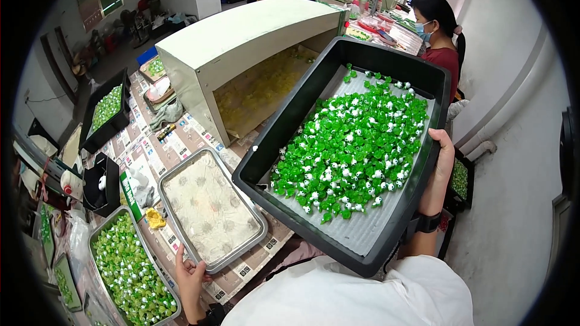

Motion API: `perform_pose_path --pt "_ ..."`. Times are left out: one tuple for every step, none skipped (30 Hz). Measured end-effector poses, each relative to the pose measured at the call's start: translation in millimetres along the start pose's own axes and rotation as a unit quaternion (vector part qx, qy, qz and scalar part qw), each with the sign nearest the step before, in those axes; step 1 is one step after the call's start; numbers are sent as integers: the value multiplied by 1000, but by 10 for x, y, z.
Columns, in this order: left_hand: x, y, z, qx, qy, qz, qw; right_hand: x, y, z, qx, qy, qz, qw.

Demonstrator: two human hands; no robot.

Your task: Assemble and glue small green and white plastic toy components together at a workshop table.

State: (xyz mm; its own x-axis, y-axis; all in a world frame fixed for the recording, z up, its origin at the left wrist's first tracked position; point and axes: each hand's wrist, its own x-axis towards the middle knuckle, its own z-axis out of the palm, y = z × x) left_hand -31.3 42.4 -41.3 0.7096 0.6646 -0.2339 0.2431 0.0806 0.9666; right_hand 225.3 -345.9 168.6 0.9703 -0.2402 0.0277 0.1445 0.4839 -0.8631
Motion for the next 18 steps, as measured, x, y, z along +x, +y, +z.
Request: perform_pose_path --pt "-15 19 -2 -1 2 -1 1000 -3 -5 15 -3 6 -13 1000" --pt "-33 39 -11 -2 -13 -7 1000 -15 -8 31 -7 12 -26 1000" --pt "-38 41 -22 -2 -29 -13 999 -91 -10 57 -16 -14 -51 998" --pt "-40 45 -22 -3 -27 -13 1000 -131 -16 81 -16 -16 -49 999" --pt "-41 52 -10 -8 -33 -11 999 -165 -18 105 -17 -9 -45 999" --pt "-49 63 2 -14 -39 -8 999 -188 -17 126 -18 -3 -42 999" --pt "-66 80 17 -15 -46 -4 999 -142 37 84 -16 -10 -58 998" --pt "-81 77 20 -16 -44 -5 999 -141 44 67 -16 -11 -57 998" --pt "-101 89 36 -18 -50 -10 999 -138 17 65 -17 -12 -44 999" --pt "-120 104 56 -20 -55 -14 998 -133 -8 66 -19 -12 -32 999" --pt "-134 130 86 -24 -57 -12 998 -122 -27 71 -20 -15 -31 999" --pt "-133 142 91 -23 -57 -14 998 -127 -18 65 -24 -19 -43 999" --pt "-127 153 95 -21 -61 -12 998 -132 -12 62 -27 -23 -55 998" --pt "-124 174 98 -20 -65 -10 998 -130 -13 64 -28 -23 -53 998" --pt "-123 202 117 -8 -64 -13 998 -120 -21 63 -27 -21 -46 998" --pt "-128 214 124 -9 -64 -15 998 -120 -26 68 -26 -20 -38 999" --pt "-133 222 126 -13 -63 -6 998 -133 -28 80 -28 -20 -38 999" --pt "-133 221 124 -17 -61 3 998 -144 -22 89 -31 -22 -37 999"
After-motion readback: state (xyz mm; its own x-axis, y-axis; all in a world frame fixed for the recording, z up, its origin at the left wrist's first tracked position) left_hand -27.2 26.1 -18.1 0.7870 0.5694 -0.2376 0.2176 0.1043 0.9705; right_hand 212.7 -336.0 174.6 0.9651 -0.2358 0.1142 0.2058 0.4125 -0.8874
